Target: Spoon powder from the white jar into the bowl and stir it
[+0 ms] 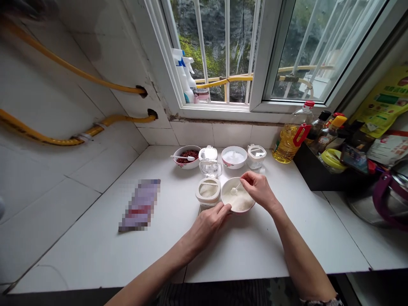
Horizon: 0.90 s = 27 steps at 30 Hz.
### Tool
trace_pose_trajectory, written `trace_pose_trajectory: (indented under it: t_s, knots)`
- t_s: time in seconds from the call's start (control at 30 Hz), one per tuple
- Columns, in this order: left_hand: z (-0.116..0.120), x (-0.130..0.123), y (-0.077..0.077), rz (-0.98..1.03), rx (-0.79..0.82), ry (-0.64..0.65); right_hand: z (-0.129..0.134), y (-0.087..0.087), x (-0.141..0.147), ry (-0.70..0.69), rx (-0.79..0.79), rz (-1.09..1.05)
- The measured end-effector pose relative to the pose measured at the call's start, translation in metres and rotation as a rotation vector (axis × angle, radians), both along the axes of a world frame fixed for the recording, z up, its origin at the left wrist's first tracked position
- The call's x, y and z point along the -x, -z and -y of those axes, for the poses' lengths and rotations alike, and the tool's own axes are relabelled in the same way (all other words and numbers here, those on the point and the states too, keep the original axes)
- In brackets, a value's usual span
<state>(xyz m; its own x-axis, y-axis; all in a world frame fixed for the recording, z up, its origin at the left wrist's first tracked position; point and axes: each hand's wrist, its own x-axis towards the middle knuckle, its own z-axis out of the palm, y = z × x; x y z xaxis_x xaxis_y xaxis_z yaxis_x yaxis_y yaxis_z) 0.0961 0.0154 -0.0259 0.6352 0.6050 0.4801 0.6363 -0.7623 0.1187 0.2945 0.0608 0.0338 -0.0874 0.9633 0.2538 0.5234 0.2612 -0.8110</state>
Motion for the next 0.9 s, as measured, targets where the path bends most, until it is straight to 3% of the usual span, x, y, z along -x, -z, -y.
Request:
trace_pose_trajectory:
  t_s: [0.13,0.3,0.43,0.57,0.8,0.9]
  knots:
    - [0.016,0.008,-0.002,0.054,-0.005,0.059,0.013,-0.004,-0.006,-0.062,0.063,0.053]
    - [0.029,0.022,-0.007,0.099,-0.144,0.123,0.027,-0.009,-0.002,-0.165,0.142,0.091]
    - [0.025,0.03,-0.01,0.067,-0.252,0.238,0.034,-0.01,0.012,-0.25,0.127,0.122]
    - [0.015,0.033,-0.009,0.07,-0.325,0.313,0.039,-0.008,0.022,-0.252,0.114,0.149]
    - [0.009,0.036,-0.004,0.146,-0.249,0.344,0.043,-0.006,0.029,-0.317,0.009,0.172]
    - [0.008,0.037,-0.003,0.171,-0.221,0.357,0.043,-0.008,0.028,-0.282,-0.032,0.153]
